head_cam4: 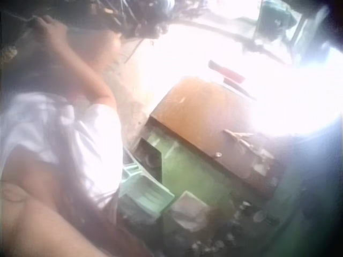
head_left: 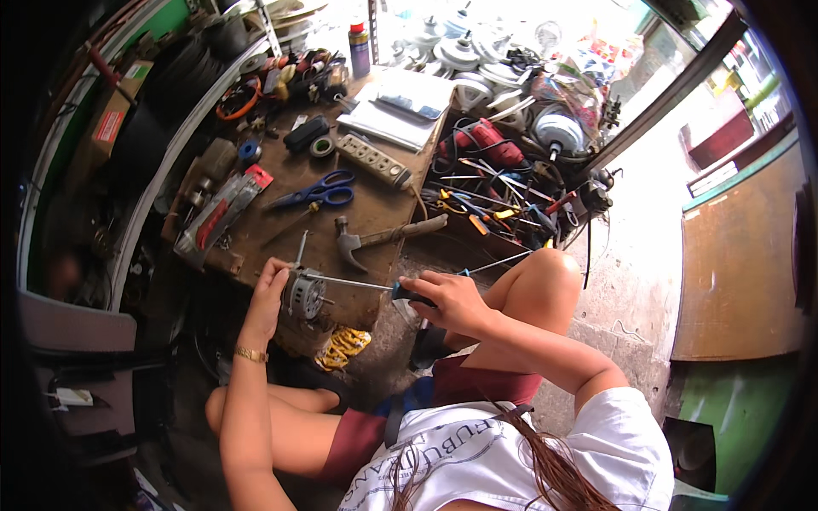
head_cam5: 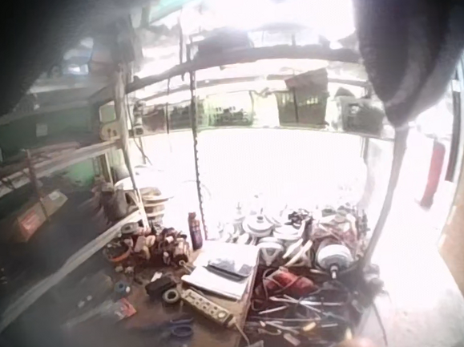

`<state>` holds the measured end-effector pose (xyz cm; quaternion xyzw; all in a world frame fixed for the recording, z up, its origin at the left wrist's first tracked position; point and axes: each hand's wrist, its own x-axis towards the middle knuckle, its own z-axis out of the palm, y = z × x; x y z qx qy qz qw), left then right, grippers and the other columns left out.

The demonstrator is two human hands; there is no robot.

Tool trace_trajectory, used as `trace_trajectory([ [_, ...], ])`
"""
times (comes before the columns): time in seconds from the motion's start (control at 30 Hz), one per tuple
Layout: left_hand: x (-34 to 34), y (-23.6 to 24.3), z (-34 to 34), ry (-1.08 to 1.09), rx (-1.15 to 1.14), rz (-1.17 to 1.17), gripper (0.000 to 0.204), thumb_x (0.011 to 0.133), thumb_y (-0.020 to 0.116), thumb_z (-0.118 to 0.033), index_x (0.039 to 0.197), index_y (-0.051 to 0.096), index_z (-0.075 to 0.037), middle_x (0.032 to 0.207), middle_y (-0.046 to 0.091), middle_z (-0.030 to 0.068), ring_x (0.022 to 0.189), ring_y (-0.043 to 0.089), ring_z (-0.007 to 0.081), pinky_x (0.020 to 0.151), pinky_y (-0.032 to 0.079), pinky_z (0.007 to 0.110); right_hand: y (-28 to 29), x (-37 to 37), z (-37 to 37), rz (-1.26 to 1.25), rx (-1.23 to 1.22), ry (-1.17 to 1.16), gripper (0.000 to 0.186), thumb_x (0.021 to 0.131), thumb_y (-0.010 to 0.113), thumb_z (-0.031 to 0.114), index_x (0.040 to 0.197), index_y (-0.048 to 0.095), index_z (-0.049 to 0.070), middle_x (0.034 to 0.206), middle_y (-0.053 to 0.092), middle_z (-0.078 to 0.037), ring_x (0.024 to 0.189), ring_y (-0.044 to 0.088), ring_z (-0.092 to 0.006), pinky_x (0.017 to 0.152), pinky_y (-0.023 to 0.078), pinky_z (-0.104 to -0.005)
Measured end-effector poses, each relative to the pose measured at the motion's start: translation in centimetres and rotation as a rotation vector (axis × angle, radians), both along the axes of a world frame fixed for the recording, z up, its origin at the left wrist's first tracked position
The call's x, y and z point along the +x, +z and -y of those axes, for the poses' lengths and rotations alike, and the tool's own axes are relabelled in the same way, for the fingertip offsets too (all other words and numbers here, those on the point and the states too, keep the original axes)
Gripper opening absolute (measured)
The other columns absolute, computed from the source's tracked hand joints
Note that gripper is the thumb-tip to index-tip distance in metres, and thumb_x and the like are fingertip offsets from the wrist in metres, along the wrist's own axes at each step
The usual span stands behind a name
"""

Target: The person uses a screwdriver, hammer, and pliers to disassemble and manipulate an electrical motor component on a workbench.

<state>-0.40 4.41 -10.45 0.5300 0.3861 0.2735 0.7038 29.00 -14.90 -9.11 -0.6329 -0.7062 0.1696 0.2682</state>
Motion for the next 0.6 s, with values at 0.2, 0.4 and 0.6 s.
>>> trace_trajectory([
  [0.2, 1.0, -2.2, 1.8, 0.213, 0.306, -0.128, 0.013, 0.1, 0.049, -0.012, 0.098, 0.059, -0.005, 0.096, 0.051, 0.0013, 0.093, 0.05, 0.0091, 0.088, 0.04, 0.025, -0.3, 5.1, -3.5, -0.087, 0.081, 0.026, 0.035, 0.077, 0.072, 0.018, 0.112, 0.067, 0.014, 0.095, 0.064, -0.007, 0.089, 0.064, -0.0298, 0.073, 0.052, -0.0393],
  [0.4, 1.5, -2.9, 2.5, 0.338, 0.578, -0.267, 0.016, 0.101, 0.047, -0.015, 0.099, 0.059, -0.005, 0.097, 0.056, 0.0005, 0.094, 0.051, 0.0096, 0.089, 0.039, 0.025, -0.2, 4.0, -9.4, 0.029, 0.208, -0.19, 0.033, 0.074, 0.073, 0.02, 0.106, 0.069, 0.018, 0.096, 0.062, -0.005, 0.093, 0.063, -0.0279, 0.076, 0.052, -0.0401],
  [0.6, 2.4, -3.4, 3.2, 0.439, 0.55, -0.232, 0.02, 0.103, 0.043, -0.016, 0.1, 0.059, -0.004, 0.095, 0.057, 0.0002, 0.09, 0.052, 0.0092, 0.086, 0.042, 0.025, -3.0, 3.0, -14.6, 0.185, 0.315, -0.167, 0.03, 0.071, 0.073, 0.023, 0.101, 0.07, 0.022, 0.101, 0.057, -0.002, 0.097, 0.057, -0.0244, 0.08, 0.046, -0.0399],
])
